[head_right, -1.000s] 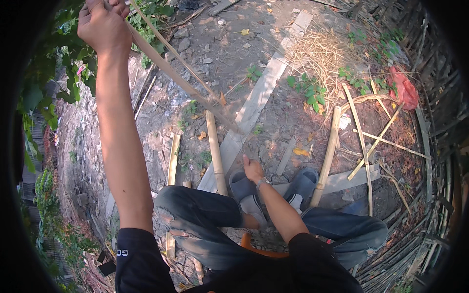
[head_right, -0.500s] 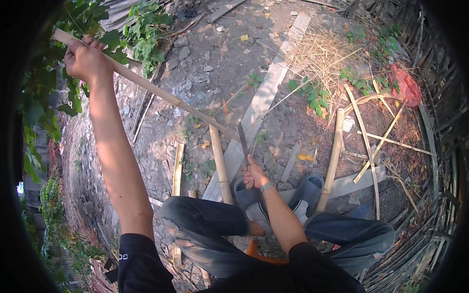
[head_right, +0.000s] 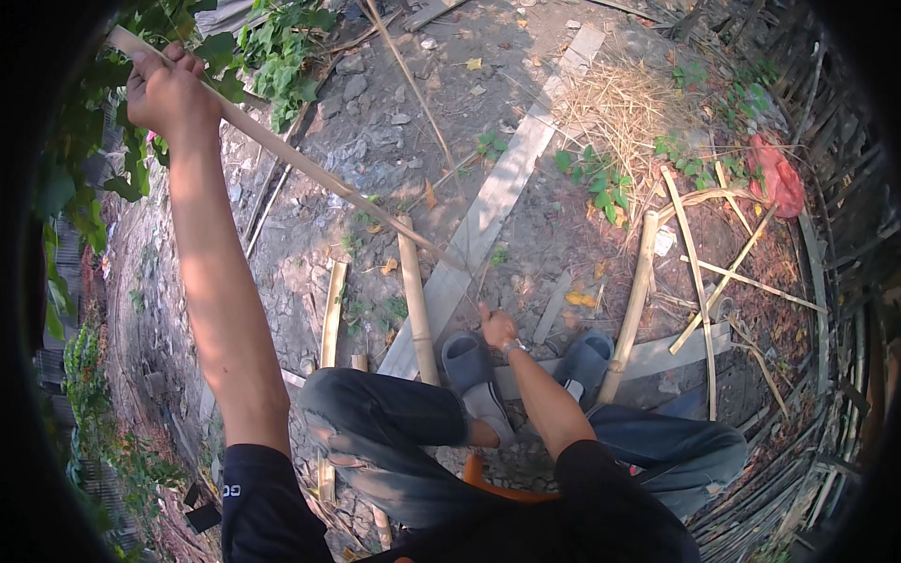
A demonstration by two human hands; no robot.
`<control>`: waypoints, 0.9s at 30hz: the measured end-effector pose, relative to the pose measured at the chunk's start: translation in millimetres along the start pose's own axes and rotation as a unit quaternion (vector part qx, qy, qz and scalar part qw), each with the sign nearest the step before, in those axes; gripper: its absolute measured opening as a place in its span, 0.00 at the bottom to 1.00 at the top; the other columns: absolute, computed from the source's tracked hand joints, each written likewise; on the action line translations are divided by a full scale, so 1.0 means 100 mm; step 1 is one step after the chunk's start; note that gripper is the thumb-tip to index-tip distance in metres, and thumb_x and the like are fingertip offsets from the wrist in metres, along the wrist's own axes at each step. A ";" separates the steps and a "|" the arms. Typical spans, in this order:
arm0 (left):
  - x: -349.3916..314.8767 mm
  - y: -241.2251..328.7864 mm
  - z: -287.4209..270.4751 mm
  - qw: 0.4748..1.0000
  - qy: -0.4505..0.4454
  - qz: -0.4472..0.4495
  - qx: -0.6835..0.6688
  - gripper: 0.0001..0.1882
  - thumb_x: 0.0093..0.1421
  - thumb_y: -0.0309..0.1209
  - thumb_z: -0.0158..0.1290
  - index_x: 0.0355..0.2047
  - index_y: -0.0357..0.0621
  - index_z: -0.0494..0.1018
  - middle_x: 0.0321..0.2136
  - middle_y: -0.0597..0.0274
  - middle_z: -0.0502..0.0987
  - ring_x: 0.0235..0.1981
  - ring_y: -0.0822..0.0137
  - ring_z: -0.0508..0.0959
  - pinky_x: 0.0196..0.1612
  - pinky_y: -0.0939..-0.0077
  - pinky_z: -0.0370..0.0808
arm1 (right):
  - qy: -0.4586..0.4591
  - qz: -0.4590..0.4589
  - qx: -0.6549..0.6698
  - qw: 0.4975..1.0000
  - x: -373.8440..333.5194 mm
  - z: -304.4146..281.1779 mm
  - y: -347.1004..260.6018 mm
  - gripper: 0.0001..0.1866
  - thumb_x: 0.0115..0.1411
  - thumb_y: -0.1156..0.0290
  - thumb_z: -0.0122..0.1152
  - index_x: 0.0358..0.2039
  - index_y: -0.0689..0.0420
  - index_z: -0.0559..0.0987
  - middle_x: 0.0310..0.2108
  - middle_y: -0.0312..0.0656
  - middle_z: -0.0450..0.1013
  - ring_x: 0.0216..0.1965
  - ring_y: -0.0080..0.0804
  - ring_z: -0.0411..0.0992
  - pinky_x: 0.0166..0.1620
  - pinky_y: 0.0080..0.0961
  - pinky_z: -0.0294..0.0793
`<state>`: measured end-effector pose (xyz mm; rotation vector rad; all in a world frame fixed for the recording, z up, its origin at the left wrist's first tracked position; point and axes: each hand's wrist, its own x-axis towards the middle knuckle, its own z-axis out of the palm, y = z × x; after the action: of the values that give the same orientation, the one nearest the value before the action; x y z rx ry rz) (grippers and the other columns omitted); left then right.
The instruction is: The person sits on the ground and uses a machete to split a long bamboo pole into thin strips. They repeatedly position the bamboo, strike it with the machete, and pull the split sections apart. Later, they use a wooden mallet to drive the machete through a shorter bamboo segment to split it further.
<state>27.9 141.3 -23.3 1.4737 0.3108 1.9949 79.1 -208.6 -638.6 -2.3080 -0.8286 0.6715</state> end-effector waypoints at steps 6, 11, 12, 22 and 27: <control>0.05 0.03 -0.28 0.999 -0.001 0.022 0.027 0.16 0.76 0.36 0.43 0.37 0.32 0.64 0.25 0.53 0.75 0.19 0.71 0.71 0.23 0.76 0.72 | -0.338 0.328 0.525 0.709 0.03 -0.38 -0.53 0.32 0.73 0.38 0.35 0.29 0.55 0.70 0.14 0.36 0.63 0.10 0.29 0.58 0.24 0.38 0.66; 0.05 0.10 -0.08 0.999 -0.010 0.018 -0.025 0.15 0.74 0.34 0.46 0.40 0.30 0.66 0.26 0.52 0.78 0.19 0.68 0.74 0.23 0.74 0.73 | -0.408 0.374 0.641 0.532 0.32 -0.80 -0.61 0.30 0.73 0.38 0.37 0.28 0.52 0.64 0.15 0.27 0.54 0.10 0.19 0.48 0.22 0.30 0.60; 0.06 0.15 -0.05 0.999 -0.011 0.020 -0.026 0.15 0.74 0.34 0.47 0.40 0.29 0.66 0.26 0.51 0.78 0.19 0.68 0.74 0.23 0.74 0.73 | -0.387 0.367 0.605 0.591 0.34 -0.86 -0.67 0.30 0.73 0.38 0.37 0.28 0.52 0.64 0.15 0.27 0.54 0.10 0.20 0.49 0.21 0.29 0.60; -0.35 0.63 0.38 0.992 -0.036 0.100 -0.071 0.11 0.75 0.37 0.47 0.37 0.44 0.68 0.17 0.70 0.68 0.12 0.81 0.64 0.14 0.83 0.59 | -0.242 0.228 0.270 0.904 0.40 -0.80 -1.23 0.30 0.72 0.38 0.41 0.24 0.50 0.66 0.14 0.30 0.57 0.11 0.24 0.53 0.19 0.29 0.61; -0.27 0.53 0.41 0.995 -0.022 0.068 -0.070 0.12 0.75 0.38 0.47 0.36 0.44 0.68 0.17 0.70 0.69 0.12 0.81 0.64 0.14 0.84 0.59 | -0.320 0.285 0.501 0.752 0.60 -0.99 -1.48 0.30 0.73 0.40 0.41 0.23 0.51 0.66 0.13 0.28 0.56 0.10 0.23 0.51 0.19 0.29 0.61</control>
<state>52.5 76.6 -2.1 1.4804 0.0508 2.0430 123.3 -109.0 -486.0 -1.2472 0.1083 1.7229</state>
